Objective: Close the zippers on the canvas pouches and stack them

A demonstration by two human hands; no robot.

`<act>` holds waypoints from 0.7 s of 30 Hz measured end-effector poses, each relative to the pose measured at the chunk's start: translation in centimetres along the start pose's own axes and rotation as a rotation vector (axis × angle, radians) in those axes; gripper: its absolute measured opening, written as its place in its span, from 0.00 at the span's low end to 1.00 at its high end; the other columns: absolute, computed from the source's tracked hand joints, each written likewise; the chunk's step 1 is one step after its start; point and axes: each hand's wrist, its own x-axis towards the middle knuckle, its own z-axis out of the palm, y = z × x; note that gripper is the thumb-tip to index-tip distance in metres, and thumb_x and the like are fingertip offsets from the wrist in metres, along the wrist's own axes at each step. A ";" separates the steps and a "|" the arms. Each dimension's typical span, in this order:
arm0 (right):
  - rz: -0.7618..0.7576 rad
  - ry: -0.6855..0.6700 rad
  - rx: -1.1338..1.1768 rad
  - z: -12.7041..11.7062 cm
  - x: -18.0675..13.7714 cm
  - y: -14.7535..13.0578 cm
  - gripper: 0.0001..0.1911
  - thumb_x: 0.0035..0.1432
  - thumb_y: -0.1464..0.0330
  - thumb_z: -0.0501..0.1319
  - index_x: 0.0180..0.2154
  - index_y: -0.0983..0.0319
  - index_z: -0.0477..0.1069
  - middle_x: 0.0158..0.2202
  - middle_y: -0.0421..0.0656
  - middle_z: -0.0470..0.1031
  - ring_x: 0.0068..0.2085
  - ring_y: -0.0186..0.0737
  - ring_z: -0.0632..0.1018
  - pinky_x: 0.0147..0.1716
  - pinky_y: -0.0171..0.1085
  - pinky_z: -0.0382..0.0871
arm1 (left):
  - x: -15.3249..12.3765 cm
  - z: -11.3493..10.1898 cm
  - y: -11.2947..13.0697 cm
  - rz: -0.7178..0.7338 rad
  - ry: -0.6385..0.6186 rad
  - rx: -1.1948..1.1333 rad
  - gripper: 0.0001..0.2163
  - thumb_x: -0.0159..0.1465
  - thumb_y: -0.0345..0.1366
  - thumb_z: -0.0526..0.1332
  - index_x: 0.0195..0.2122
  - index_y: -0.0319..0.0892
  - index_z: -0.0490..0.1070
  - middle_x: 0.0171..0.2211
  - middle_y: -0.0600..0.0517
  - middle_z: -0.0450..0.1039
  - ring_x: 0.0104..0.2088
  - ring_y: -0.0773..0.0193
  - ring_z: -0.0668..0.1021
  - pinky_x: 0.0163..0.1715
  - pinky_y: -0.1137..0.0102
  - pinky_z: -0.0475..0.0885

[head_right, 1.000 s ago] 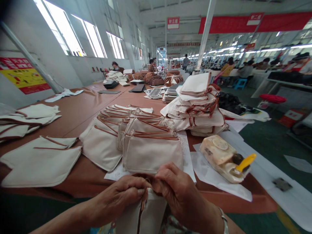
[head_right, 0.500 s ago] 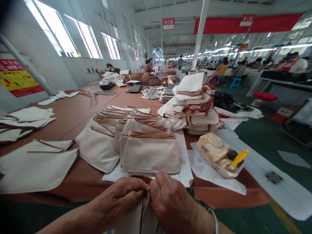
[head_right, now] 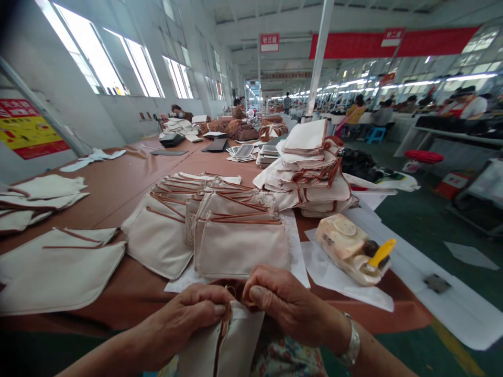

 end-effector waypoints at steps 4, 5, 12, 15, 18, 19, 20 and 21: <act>-0.127 0.088 -0.109 1.2 -0.2 0.3 0.07 0.68 0.66 0.55 0.36 0.62 0.66 0.36 0.42 0.67 0.38 0.38 0.69 0.39 0.35 0.63 | 0.2 0.0 -0.2 0.056 0.017 0.056 0.07 0.64 0.34 0.54 0.34 0.39 0.70 0.31 0.53 0.63 0.32 0.66 0.62 0.33 0.73 0.58; -0.134 0.100 -0.137 1.5 -0.2 0.4 0.07 0.68 0.67 0.54 0.35 0.62 0.65 0.36 0.43 0.67 0.38 0.39 0.69 0.40 0.36 0.63 | 0.3 0.0 -0.2 0.056 0.017 0.075 0.07 0.64 0.34 0.54 0.33 0.39 0.69 0.31 0.53 0.61 0.32 0.66 0.61 0.32 0.72 0.57; 0.026 0.021 0.062 1.0 0.0 0.9 0.14 0.71 0.62 0.50 0.34 0.62 0.65 0.33 0.40 0.65 0.34 0.36 0.66 0.35 0.34 0.62 | 0.2 0.0 0.4 0.087 -0.072 0.154 0.08 0.67 0.34 0.52 0.30 0.40 0.62 0.28 0.56 0.55 0.28 0.68 0.58 0.27 0.73 0.55; 0.045 0.060 0.190 1.3 0.2 0.9 0.17 0.71 0.58 0.49 0.35 0.62 0.65 0.32 0.39 0.64 0.34 0.36 0.64 0.34 0.34 0.60 | 0.1 0.2 1.0 0.065 -0.051 0.149 0.07 0.67 0.34 0.53 0.32 0.39 0.64 0.29 0.56 0.57 0.28 0.69 0.59 0.27 0.75 0.57; 0.078 0.057 0.221 2.4 0.4 1.1 0.19 0.67 0.53 0.55 0.40 0.63 0.68 0.33 0.39 0.64 0.33 0.35 0.63 0.31 0.34 0.58 | -0.1 0.4 0.9 0.144 0.066 0.204 0.06 0.65 0.36 0.57 0.37 0.38 0.66 0.30 0.56 0.60 0.30 0.69 0.61 0.28 0.75 0.59; 0.093 0.047 0.238 2.7 0.4 1.2 0.19 0.65 0.53 0.58 0.40 0.64 0.68 0.33 0.39 0.64 0.33 0.35 0.63 0.30 0.33 0.57 | -0.2 0.4 0.7 0.167 0.108 0.216 0.06 0.65 0.36 0.59 0.38 0.39 0.65 0.30 0.56 0.60 0.30 0.69 0.61 0.28 0.75 0.59; 0.111 0.043 0.270 3.1 0.4 1.5 0.19 0.62 0.53 0.61 0.39 0.64 0.69 0.32 0.39 0.64 0.32 0.34 0.62 0.29 0.33 0.57 | -0.3 0.4 0.5 0.184 0.144 0.222 0.06 0.64 0.35 0.61 0.38 0.39 0.65 0.30 0.57 0.60 0.29 0.69 0.61 0.27 0.76 0.60; 0.128 0.049 0.312 3.4 0.4 1.7 0.19 0.61 0.53 0.63 0.37 0.65 0.69 0.31 0.39 0.64 0.31 0.34 0.62 0.29 0.33 0.56 | -0.4 0.4 0.2 0.199 0.175 0.229 0.07 0.63 0.34 0.62 0.38 0.40 0.64 0.29 0.58 0.60 0.29 0.70 0.61 0.27 0.76 0.60</act>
